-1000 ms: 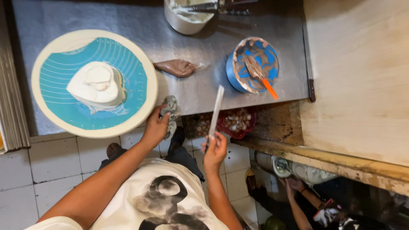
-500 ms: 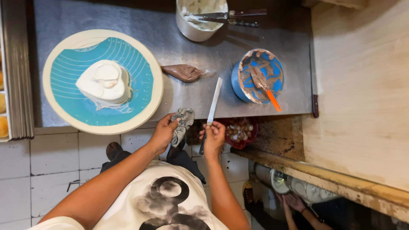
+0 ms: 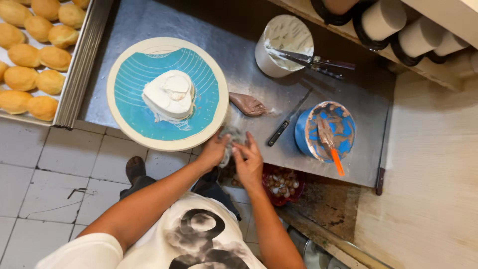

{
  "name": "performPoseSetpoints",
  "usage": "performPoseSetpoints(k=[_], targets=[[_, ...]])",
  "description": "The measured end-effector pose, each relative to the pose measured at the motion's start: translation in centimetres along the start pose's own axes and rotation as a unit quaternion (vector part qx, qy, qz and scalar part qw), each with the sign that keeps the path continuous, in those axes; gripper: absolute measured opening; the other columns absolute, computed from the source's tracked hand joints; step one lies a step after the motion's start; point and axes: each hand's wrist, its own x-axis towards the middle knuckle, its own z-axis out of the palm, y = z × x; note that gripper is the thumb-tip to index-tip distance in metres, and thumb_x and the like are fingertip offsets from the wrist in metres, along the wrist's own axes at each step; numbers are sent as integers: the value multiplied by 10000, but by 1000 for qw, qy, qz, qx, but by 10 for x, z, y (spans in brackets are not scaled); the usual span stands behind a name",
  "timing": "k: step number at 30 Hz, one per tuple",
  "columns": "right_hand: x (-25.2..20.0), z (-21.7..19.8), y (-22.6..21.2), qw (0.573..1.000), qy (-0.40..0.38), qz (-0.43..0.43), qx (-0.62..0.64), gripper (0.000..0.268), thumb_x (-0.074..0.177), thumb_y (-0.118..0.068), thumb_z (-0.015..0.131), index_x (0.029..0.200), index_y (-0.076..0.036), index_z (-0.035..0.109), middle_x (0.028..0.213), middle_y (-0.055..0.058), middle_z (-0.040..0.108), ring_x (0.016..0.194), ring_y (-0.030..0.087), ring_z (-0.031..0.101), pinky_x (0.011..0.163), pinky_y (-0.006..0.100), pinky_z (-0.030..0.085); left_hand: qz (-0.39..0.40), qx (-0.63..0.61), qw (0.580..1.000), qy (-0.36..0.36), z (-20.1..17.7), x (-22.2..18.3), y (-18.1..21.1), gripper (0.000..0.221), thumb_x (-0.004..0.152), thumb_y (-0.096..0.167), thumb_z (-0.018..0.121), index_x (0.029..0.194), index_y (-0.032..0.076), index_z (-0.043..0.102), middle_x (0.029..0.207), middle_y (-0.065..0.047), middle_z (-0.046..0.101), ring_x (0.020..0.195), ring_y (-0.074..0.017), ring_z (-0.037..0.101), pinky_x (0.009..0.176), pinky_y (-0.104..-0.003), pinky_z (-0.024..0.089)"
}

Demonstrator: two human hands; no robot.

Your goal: The person applies white icing to a heart-shaped cake using a spatula, smoothing the surface and sides, and then places the cake onto a black plastic base.

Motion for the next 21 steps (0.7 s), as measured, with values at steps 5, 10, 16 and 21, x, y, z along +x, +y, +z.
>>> performPoseSetpoints(k=[5, 10, 16, 21], targets=[[83, -84, 10, 978, 191, -58, -57, 88, 963, -165, 758, 1010, -108, 806, 1098, 170, 757, 1188, 408, 667, 1041, 468, 503, 113, 281, 952, 40, -38, 3, -14, 705, 1007, 426, 657, 1508, -35, 474, 1538, -244, 496, 1437, -323, 451, 1213, -519, 330], [207, -185, 15, 880, 229, -201, -364, 290, 875, -239, 826, 1156, -225, 757, 1259, 54, 645, 1095, 325, 654, 932, 471, 501, 203, 417, 883, 69, -57, -29, 1, 800, 975, 469, 694, 1500, -80, 442, 1535, -266, 490, 1433, -388, 453, 1190, -567, 332], [276, -193, 24, 752, 97, -262, -597, 282, 753, -270, 835, 1019, -246, 744, 987, 68, 607, 837, 324, 620, 812, 491, 428, 127, 286, 947, 70, -89, -71, 31, 375, 965, 170, 739, 1238, -76, 663, 1139, -257, 730, 1121, -415, 695, 940, -535, 564], [276, -211, 26, 746, 13, -213, -630, 133, 985, -272, 600, 1028, -242, 722, 912, 32, 672, 806, 273, 705, 726, 427, 519, 5, 198, 971, 135, -140, -98, 2, 253, 943, 119, 754, 1142, -35, 735, 1032, -245, 786, 1013, -347, 759, 849, -489, 608]])
